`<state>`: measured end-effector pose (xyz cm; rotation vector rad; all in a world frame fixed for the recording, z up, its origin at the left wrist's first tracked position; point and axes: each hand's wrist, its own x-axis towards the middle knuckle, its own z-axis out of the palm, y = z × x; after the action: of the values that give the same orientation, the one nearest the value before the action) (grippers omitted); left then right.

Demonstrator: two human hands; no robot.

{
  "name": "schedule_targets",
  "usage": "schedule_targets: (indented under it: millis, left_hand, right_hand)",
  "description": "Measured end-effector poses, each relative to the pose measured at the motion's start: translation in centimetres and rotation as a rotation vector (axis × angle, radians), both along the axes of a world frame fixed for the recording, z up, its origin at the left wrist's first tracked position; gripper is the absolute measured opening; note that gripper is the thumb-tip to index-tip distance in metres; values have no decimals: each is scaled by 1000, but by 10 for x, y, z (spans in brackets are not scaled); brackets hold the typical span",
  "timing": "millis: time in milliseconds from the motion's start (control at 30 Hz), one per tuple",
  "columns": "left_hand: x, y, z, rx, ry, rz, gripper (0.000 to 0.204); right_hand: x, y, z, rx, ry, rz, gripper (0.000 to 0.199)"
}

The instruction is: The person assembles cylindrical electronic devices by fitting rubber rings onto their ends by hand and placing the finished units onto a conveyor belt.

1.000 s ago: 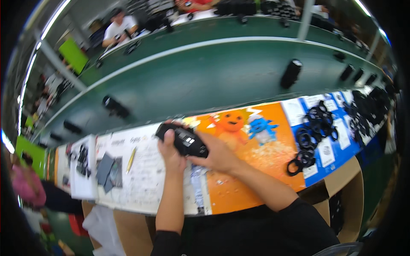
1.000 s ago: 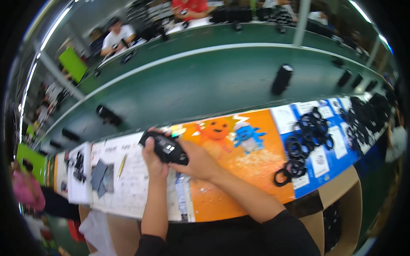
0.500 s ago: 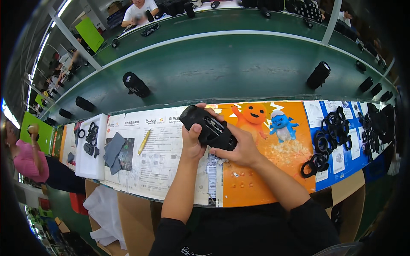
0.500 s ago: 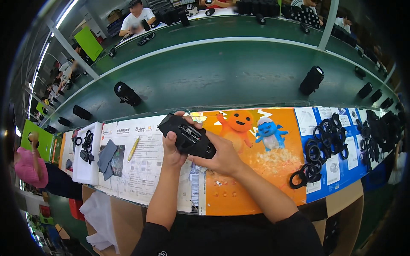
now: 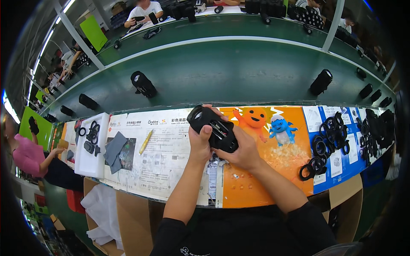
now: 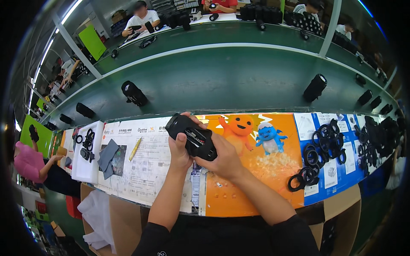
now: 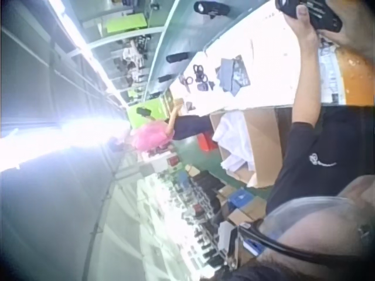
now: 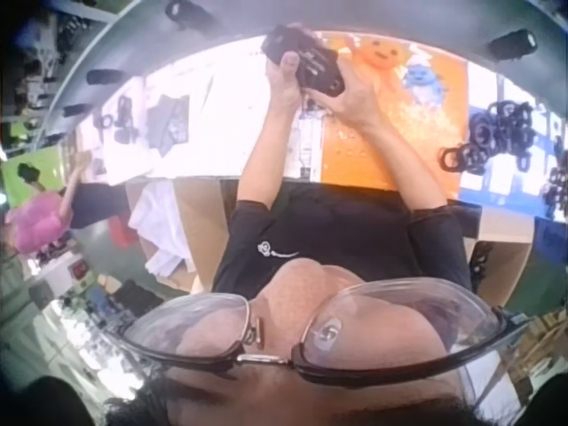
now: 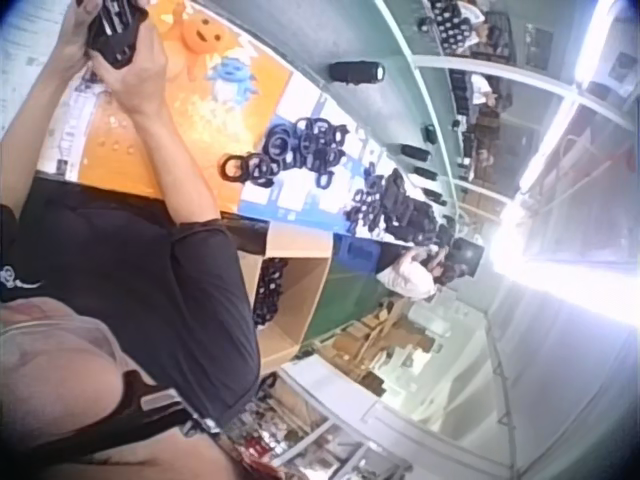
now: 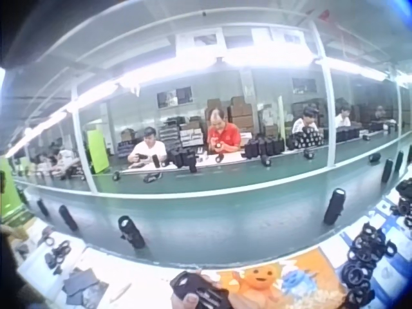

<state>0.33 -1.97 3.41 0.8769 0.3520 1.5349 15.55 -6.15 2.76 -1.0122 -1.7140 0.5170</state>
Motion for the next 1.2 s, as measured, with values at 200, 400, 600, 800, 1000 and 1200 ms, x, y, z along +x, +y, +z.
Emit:
schedule_targets:
  millis: [200,400,600,800,1000,1200]
  left_hand:
    - [-9,-2,-2,-22,55,-35,74]
    - [-1,-4,5,-3,35,-28,69]
    - [-9,1,-3,-46,121,-15,68]
    - [-12,9,-16,-99,274,-1,61]
    - [-3,-6,-6,-80,341,-109,65]
    - [2,-10,-7,-31,412,-129,57]
  right_hand:
    - [-6,-2,-2,-17,-10,10,59]
    - [-6,-6,-4,-52,-34,-26,59]
    - [-12,-9,-7,-177,12,-7,63]
    - [19,3,21,-448,-48,122,61]
    - [153,3,69,-253,-199,-181,20]
    - [381,18,68,-104,-798,-797,26]
